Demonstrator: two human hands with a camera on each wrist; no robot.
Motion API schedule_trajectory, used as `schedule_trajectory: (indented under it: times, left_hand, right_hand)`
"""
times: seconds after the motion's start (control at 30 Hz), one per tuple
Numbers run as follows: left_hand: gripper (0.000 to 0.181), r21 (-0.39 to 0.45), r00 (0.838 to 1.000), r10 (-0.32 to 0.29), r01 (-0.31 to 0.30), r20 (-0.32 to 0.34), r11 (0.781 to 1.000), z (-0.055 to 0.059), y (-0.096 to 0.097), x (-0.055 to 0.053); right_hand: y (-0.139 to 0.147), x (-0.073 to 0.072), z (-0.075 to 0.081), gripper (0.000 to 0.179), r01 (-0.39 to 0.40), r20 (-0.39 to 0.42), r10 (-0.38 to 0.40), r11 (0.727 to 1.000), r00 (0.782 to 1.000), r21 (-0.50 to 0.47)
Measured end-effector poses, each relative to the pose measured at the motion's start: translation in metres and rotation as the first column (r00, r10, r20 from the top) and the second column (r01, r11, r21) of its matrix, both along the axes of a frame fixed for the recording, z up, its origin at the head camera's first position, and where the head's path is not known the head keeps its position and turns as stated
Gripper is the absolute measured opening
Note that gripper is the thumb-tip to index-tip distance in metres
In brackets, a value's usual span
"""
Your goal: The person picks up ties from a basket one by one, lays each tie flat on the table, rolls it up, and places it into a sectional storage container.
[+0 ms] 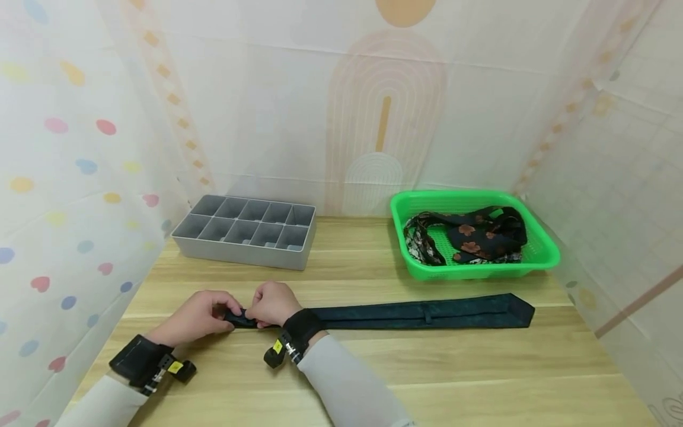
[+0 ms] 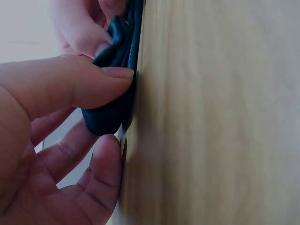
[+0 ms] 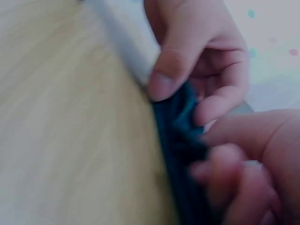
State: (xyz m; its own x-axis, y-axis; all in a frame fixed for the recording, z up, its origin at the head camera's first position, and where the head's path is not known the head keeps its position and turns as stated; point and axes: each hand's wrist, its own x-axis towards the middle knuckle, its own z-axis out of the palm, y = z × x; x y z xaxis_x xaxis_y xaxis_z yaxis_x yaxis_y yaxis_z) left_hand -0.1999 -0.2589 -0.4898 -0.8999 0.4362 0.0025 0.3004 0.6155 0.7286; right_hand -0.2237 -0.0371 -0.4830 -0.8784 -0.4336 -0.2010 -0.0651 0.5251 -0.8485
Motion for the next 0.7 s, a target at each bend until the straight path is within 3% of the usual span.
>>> schedule_trajectory:
  times: [0.23, 0.43, 0.7]
  left_hand:
    - [0.026, 0.002, 1.0, 0.018, -0.018, -0.014, 1.0, 0.0, -0.001, 0.001]
    - [0.027, 0.033, 1.0, -0.024, 0.024, 0.0, 0.999, -0.002, -0.003, 0.001]
    - [0.025, 0.039, 1.0, -0.01, 0.01, -0.002, 0.999, -0.004, -0.008, 0.001]
  right_hand:
    - [0.004, -0.002, -0.011, 0.028, -0.008, -0.08, 0.008, 1.0, 0.997, -0.004]
    - [0.006, -0.001, -0.015, 0.025, -0.015, -0.08, 0.012, 0.999, 0.997, -0.033]
    - [0.004, 0.001, -0.014, 0.023, -0.023, -0.111, 0.023, 1.0, 0.994, -0.004]
